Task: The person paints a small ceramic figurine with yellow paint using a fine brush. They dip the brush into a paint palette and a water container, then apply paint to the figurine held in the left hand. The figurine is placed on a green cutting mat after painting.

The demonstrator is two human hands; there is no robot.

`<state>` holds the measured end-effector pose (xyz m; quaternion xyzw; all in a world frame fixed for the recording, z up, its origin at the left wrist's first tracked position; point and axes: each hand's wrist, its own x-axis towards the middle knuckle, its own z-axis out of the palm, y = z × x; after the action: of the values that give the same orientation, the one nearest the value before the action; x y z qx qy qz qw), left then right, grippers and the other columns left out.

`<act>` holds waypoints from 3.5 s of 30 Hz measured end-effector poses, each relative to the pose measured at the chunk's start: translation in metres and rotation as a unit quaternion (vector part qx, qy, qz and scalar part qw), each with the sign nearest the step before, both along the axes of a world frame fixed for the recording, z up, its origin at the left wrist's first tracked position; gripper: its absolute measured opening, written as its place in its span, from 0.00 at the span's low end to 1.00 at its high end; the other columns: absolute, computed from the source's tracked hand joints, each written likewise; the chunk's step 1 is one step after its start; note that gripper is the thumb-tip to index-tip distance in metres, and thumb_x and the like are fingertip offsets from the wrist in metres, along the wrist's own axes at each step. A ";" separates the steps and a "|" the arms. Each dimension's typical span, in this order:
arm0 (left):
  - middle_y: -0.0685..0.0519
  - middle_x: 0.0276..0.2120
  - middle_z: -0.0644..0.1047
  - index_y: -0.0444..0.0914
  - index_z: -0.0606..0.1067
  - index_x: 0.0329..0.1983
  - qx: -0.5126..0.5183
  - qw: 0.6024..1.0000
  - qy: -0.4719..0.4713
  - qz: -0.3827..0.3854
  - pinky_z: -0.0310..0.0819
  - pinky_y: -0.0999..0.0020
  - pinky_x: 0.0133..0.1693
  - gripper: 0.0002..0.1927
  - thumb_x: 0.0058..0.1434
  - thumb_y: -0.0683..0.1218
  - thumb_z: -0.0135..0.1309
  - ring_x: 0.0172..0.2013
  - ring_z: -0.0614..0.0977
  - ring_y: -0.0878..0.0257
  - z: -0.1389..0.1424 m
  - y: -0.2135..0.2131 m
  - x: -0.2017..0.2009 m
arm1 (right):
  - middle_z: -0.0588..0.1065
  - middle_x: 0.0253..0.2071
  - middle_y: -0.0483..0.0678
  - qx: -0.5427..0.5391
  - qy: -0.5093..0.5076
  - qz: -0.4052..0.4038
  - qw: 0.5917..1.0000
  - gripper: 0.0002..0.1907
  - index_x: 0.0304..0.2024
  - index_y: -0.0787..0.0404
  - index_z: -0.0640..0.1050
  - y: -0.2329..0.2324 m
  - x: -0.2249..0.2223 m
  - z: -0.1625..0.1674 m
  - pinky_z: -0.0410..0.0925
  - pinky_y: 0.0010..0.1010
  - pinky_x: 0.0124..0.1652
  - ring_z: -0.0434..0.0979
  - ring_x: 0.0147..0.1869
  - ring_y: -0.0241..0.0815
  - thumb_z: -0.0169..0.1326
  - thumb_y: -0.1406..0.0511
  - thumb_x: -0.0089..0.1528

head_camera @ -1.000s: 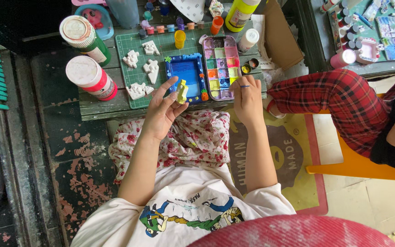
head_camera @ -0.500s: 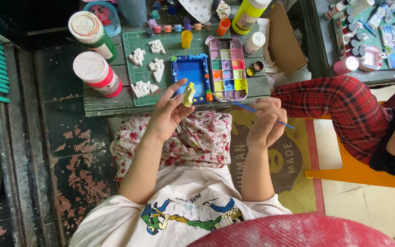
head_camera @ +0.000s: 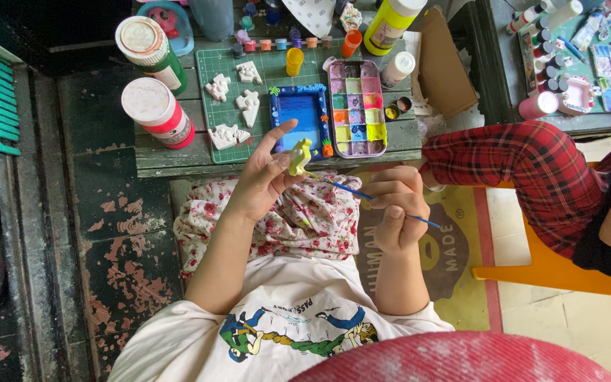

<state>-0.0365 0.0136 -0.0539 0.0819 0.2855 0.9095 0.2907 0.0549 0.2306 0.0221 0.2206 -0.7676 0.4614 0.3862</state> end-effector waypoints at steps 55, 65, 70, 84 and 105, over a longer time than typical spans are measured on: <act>0.46 0.52 0.79 0.39 0.53 0.78 -0.027 0.999 0.015 0.015 0.83 0.66 0.51 0.43 0.65 0.45 0.62 0.49 0.83 0.63 0.004 0.002 0.003 | 0.80 0.34 0.53 0.057 0.026 -0.001 0.998 0.17 0.38 0.61 0.70 0.000 0.004 0.018 0.64 0.44 0.50 0.76 0.45 0.50 0.39 0.59 0.76; 0.47 0.53 0.79 0.38 0.54 0.77 -0.019 1.000 0.010 0.016 0.83 0.66 0.51 0.41 0.66 0.46 0.62 0.48 0.83 0.63 0.002 0.002 0.003 | 0.79 0.33 0.54 0.055 0.028 -0.006 0.998 0.18 0.37 0.62 0.70 0.002 0.002 0.015 0.64 0.45 0.50 0.76 0.46 0.50 0.38 0.58 0.76; 0.46 0.51 0.79 0.38 0.56 0.77 -0.018 1.000 0.011 0.014 0.82 0.67 0.49 0.39 0.67 0.45 0.61 0.46 0.83 0.61 0.001 0.002 0.002 | 0.79 0.32 0.54 0.045 0.026 -0.006 0.999 0.18 0.36 0.61 0.70 0.001 0.004 0.013 0.64 0.44 0.49 0.76 0.46 0.50 0.38 0.58 0.76; 0.47 0.51 0.78 0.38 0.57 0.75 -0.008 1.000 -0.023 0.013 0.83 0.64 0.52 0.36 0.67 0.44 0.59 0.46 0.83 0.63 0.001 0.004 0.005 | 0.80 0.34 0.50 0.057 0.053 -0.013 0.997 0.18 0.37 0.59 0.70 0.002 0.000 0.012 0.64 0.44 0.51 0.77 0.47 0.48 0.39 0.56 0.76; 0.47 0.49 0.78 0.37 0.55 0.75 0.002 1.000 -0.029 0.012 0.82 0.65 0.53 0.38 0.67 0.44 0.60 0.45 0.84 0.64 0.005 0.003 0.005 | 0.80 0.33 0.52 0.067 0.071 -0.067 0.993 0.18 0.38 0.60 0.70 0.002 0.000 0.005 0.64 0.43 0.51 0.77 0.48 0.47 0.37 0.56 0.77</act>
<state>-0.0317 0.0166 -0.0493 0.0528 0.2764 0.9154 0.2879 0.0549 0.2330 0.0275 0.2264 -0.7806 0.3654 0.4538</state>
